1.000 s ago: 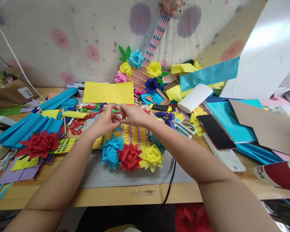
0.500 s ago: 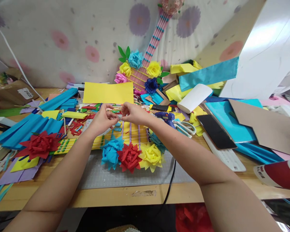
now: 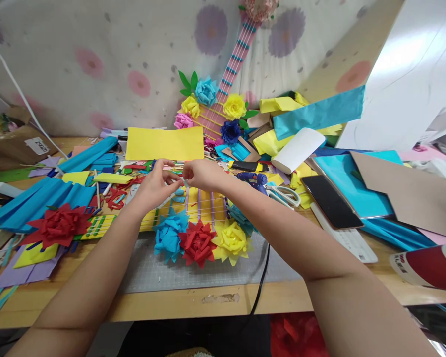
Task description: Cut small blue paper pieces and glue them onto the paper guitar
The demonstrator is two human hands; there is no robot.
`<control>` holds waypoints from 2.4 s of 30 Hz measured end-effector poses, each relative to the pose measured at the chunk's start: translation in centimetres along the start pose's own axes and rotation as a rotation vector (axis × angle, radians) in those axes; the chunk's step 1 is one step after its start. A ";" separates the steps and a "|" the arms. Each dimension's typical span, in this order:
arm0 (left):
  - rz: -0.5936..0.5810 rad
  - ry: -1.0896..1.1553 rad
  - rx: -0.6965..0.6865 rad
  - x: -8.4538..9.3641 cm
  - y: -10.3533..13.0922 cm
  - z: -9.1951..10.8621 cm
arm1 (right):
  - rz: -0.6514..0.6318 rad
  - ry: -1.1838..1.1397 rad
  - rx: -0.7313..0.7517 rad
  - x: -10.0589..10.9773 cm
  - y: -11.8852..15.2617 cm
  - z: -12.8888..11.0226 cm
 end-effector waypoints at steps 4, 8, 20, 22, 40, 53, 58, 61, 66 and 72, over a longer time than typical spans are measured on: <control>0.041 0.022 0.096 -0.6 -0.7 -2.3 | 0.089 -0.152 -0.134 0.1 -0.2 1.9; -0.087 0.115 0.219 -2.3 -0.7 -4.1 | 0.167 -0.296 -0.223 -0.4 -0.2 4.2; -0.168 0.120 0.253 -2.2 0.0 -2.9 | 0.196 -0.329 -0.291 -1.0 1.3 4.5; -0.207 0.127 0.251 -2.4 0.2 -2.8 | 0.204 -0.315 -0.291 -1.1 1.3 4.5; -0.159 -0.066 -0.173 -3.8 -0.4 -0.5 | 0.192 -0.076 -0.391 -1.9 1.9 4.1; -0.125 -0.108 -0.092 -3.7 -0.3 -0.5 | 0.127 0.007 -0.323 -2.6 1.7 3.1; -0.139 -0.132 -0.086 -3.6 -0.3 -0.5 | 0.117 -0.002 -0.323 -2.7 1.7 3.0; -0.138 -0.137 -0.089 -3.6 -0.3 -0.4 | 0.122 -0.016 -0.308 -2.9 1.6 3.1; -0.138 -0.118 -0.084 -3.6 -0.3 -0.6 | 0.111 -0.055 -0.326 -3.0 1.6 3.4; -0.148 -0.083 -0.084 -3.6 -0.3 -0.5 | 0.065 -0.065 -0.333 -2.4 1.7 3.2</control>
Point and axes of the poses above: each hand's wrist, its own y-axis away from the middle knuckle, its own x-axis out of the back of the hand, z = x × y, the point moved 3 cm from there along -y, towards the middle knuckle, and after that the axes turned 11 degrees about z, right-handed, at the moved point
